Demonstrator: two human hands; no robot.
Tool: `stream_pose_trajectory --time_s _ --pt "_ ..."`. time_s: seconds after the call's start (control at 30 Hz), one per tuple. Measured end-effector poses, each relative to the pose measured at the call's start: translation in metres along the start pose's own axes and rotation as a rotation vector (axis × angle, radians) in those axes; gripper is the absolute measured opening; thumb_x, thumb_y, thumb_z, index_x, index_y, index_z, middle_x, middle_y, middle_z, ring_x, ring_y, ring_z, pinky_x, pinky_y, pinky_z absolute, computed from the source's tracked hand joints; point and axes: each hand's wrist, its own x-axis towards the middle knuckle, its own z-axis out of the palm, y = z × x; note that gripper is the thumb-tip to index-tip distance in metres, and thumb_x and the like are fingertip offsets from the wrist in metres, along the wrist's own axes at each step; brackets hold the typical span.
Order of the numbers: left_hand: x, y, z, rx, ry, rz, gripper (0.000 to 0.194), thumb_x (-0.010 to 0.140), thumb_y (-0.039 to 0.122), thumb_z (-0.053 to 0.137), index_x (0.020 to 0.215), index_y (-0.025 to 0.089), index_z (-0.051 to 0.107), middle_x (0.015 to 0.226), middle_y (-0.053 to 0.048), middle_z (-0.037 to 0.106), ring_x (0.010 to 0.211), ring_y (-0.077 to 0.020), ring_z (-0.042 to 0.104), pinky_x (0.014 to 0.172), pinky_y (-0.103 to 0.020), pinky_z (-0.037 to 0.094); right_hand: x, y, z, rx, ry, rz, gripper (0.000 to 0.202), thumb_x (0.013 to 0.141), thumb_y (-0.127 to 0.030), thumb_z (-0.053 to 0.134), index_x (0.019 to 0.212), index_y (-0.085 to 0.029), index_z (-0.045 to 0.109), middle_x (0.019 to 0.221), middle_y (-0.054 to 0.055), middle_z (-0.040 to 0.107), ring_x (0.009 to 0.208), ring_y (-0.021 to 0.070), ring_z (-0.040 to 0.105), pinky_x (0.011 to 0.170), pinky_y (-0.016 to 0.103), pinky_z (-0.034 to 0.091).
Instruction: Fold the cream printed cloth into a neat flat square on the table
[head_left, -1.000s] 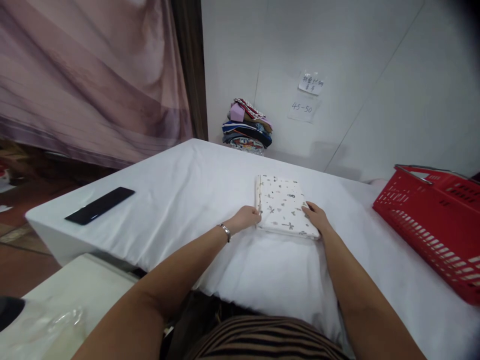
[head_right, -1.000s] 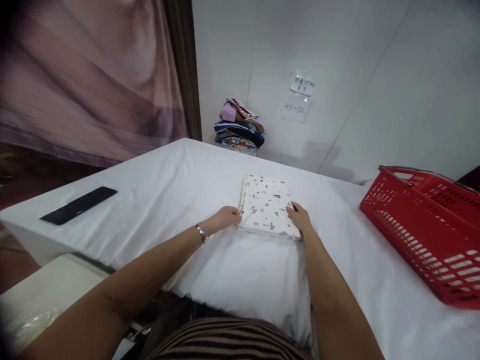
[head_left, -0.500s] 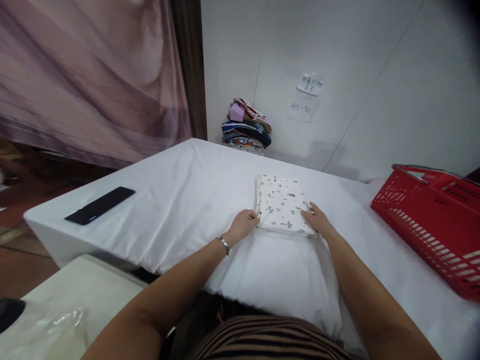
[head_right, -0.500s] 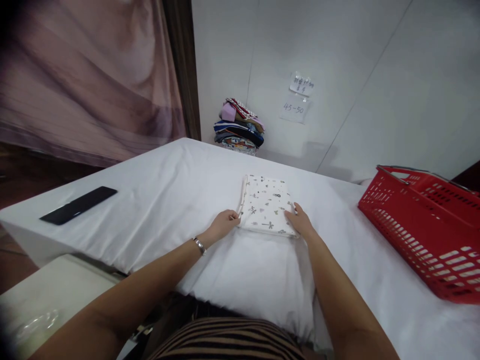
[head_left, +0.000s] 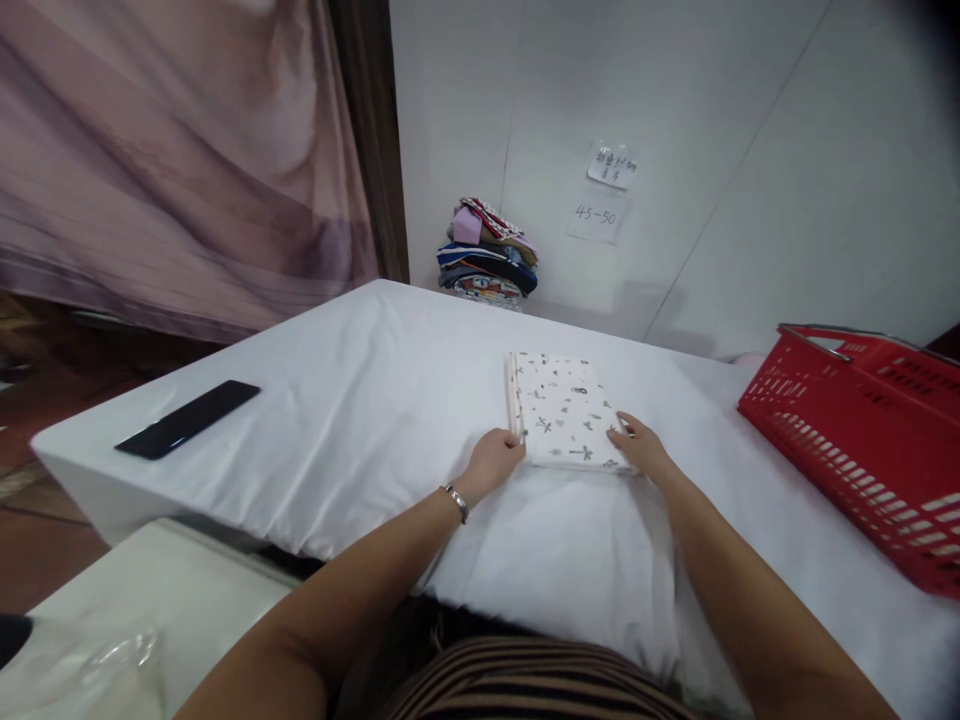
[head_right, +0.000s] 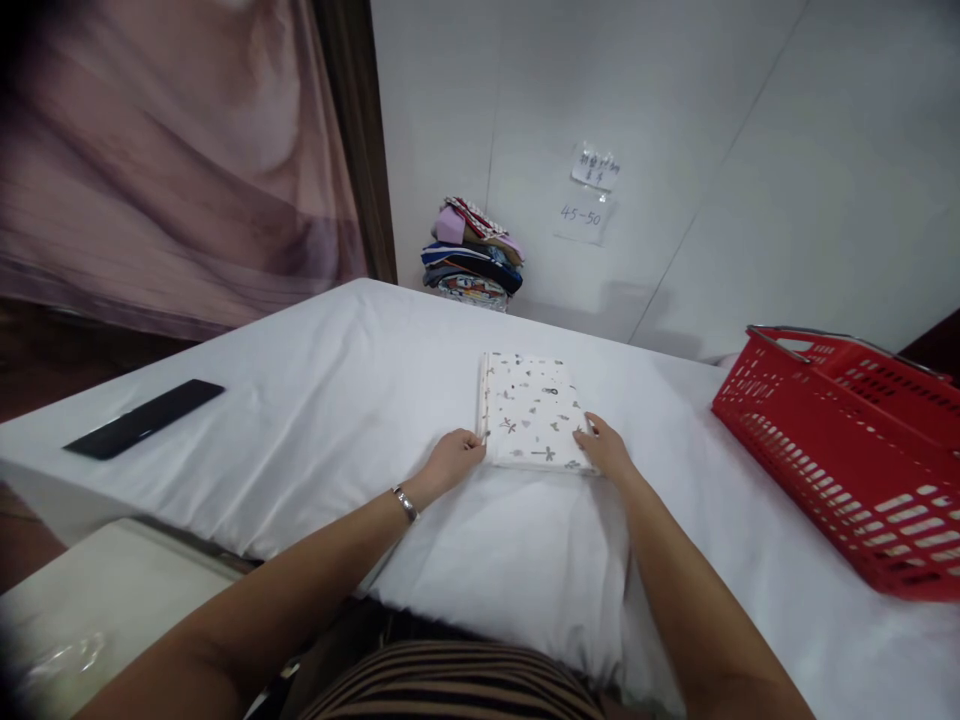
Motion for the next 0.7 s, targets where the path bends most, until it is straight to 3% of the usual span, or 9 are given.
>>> stream_pose_trajectory --time_s 0.17,0.33,0.53,0.7 --pt "0.002 -0.002 -0.002 0.014 -0.034 -0.001 0.013 0.068 0.023 0.051 0.056 0.018 0.053 0.058 0.002 0.054 0.056 -0.0114 0.048 0.050 -0.024 0.031 -0.003 0.000 0.002 -0.110 0.010 -0.067 0.058 0.077 -0.041 0.059 0.131 -0.021 0.053 0.118 0.010 0.063 0.097 0.0251 0.063 0.087 0.035 0.047" --pt "0.017 0.011 -0.007 0.064 -0.023 -0.027 0.018 0.070 0.029 0.055 0.055 0.018 0.054 0.055 0.001 0.055 0.055 -0.0120 0.049 0.050 -0.025 0.031 -0.004 0.001 0.006 -0.200 0.037 -0.157 0.055 0.080 -0.041 0.053 0.131 -0.020 0.052 0.130 0.009 0.056 0.118 0.0283 0.052 0.100 0.040 0.039" --pt "0.035 0.018 0.002 0.110 0.035 -0.026 0.022 0.071 0.030 0.057 0.052 0.018 0.054 0.062 -0.001 0.060 0.061 -0.0139 0.053 0.055 -0.025 0.034 -0.009 0.002 0.008 -0.242 0.034 -0.204 0.056 0.085 -0.043 0.046 0.133 -0.016 0.049 0.135 0.011 0.052 0.123 0.0284 0.048 0.104 0.043 0.036" --pt "0.031 0.009 0.007 0.036 0.080 -0.095 0.015 0.073 0.025 0.053 0.060 0.019 0.054 0.064 -0.002 0.061 0.063 -0.0142 0.055 0.054 -0.024 0.034 -0.011 0.000 0.008 -0.245 0.026 -0.207 0.058 0.085 -0.046 0.045 0.134 -0.015 0.047 0.134 0.012 0.052 0.123 0.0285 0.048 0.104 0.043 0.036"
